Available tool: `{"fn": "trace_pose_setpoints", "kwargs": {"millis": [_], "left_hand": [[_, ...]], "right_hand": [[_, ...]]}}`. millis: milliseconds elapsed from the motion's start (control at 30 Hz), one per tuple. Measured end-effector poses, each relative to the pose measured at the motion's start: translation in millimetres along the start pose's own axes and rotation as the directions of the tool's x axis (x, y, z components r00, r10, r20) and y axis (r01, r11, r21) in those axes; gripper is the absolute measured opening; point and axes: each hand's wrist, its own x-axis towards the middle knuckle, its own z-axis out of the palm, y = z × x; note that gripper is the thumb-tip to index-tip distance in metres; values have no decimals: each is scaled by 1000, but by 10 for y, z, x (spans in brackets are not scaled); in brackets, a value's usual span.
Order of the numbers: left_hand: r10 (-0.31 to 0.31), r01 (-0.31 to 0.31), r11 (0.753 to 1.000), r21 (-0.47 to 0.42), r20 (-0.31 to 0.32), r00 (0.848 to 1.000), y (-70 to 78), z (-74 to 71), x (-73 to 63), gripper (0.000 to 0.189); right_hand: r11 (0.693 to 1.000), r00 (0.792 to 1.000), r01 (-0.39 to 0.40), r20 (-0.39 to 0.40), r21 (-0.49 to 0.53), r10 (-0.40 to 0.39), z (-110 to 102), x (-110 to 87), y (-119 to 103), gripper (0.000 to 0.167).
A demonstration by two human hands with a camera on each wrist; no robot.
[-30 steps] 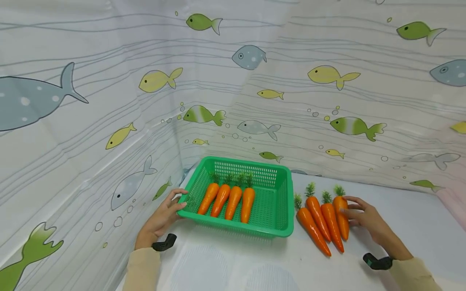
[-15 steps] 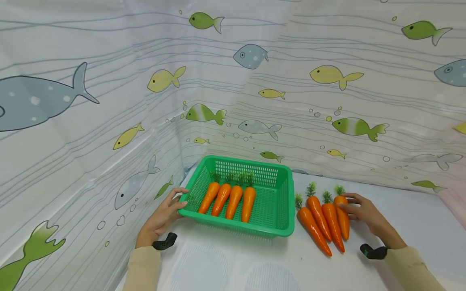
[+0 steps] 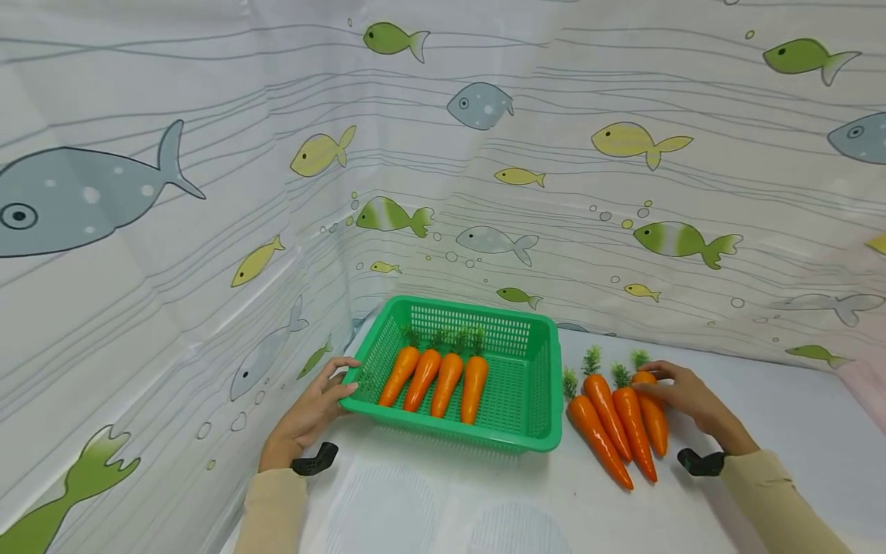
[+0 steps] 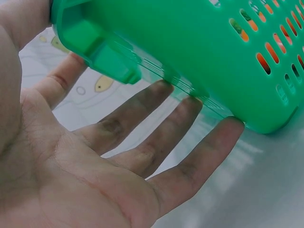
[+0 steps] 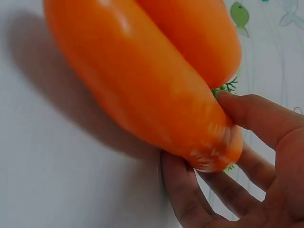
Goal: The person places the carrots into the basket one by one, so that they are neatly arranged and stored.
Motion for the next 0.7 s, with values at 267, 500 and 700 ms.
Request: {"fn": "trace_pose_setpoints", "kwargs": {"millis": [267,500,700], "left_hand": [[-1,1,1000,3,0,1000,-3,4,-3,45],[-10,10,1000,-7,-6,1000,-19,-9,7,45],[-6,7,1000,-24,9,1000,-19,-10,8,44]], "right_hand": [[1000,1000,-18,-23,-15,18,-70,-38,43,79],[999,998,-31,-62,24,33,-197,-95,55,80],[996,996,-19,-88,82,26,-278,-156,7,78]]}}
